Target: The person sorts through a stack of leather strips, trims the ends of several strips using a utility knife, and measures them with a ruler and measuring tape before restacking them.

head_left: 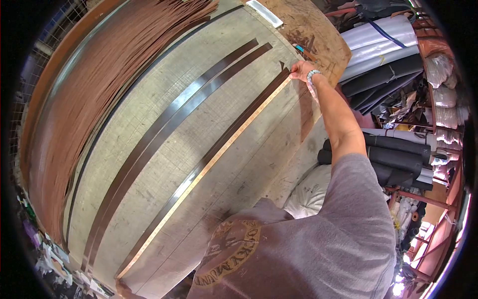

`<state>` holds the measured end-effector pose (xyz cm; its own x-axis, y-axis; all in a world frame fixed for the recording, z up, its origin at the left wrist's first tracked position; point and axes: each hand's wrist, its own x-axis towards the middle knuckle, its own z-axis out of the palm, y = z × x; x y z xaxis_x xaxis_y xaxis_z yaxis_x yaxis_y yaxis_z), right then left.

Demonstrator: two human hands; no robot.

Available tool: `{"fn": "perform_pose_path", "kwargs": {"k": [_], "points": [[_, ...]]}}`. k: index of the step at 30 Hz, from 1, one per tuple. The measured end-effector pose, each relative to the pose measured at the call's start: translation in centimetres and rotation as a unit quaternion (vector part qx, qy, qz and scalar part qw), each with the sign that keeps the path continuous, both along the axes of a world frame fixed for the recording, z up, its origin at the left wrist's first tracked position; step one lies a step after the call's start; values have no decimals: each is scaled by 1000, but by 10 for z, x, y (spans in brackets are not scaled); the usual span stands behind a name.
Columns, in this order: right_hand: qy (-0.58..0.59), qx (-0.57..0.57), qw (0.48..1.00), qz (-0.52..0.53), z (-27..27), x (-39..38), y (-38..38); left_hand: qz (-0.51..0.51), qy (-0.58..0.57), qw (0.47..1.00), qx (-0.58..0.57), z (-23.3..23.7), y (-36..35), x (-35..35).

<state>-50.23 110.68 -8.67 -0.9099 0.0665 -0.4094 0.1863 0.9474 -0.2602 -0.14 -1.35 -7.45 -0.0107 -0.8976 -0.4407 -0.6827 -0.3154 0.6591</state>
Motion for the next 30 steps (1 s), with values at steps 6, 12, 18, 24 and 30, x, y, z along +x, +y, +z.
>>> {"fn": "perform_pose_path", "kwargs": {"k": [6,12,18,24,30], "points": [[-43,-75,994,-71,-7,-3,8,19,7,1000,7,-5,3,-11],[27,-44,998,-42,-42,-2,30,-7,32,999,2,1,18,-17],[39,9,998,-54,-22,7,7,-171,-372,890,-199,-3,14,-9],[41,-79,989,-118,-20,14,4,-6,-284,925,-254,-14,23,-17],[69,-190,966,-159,-20,23,-3,-30,-373,913,-161,-20,8,-24]]}}
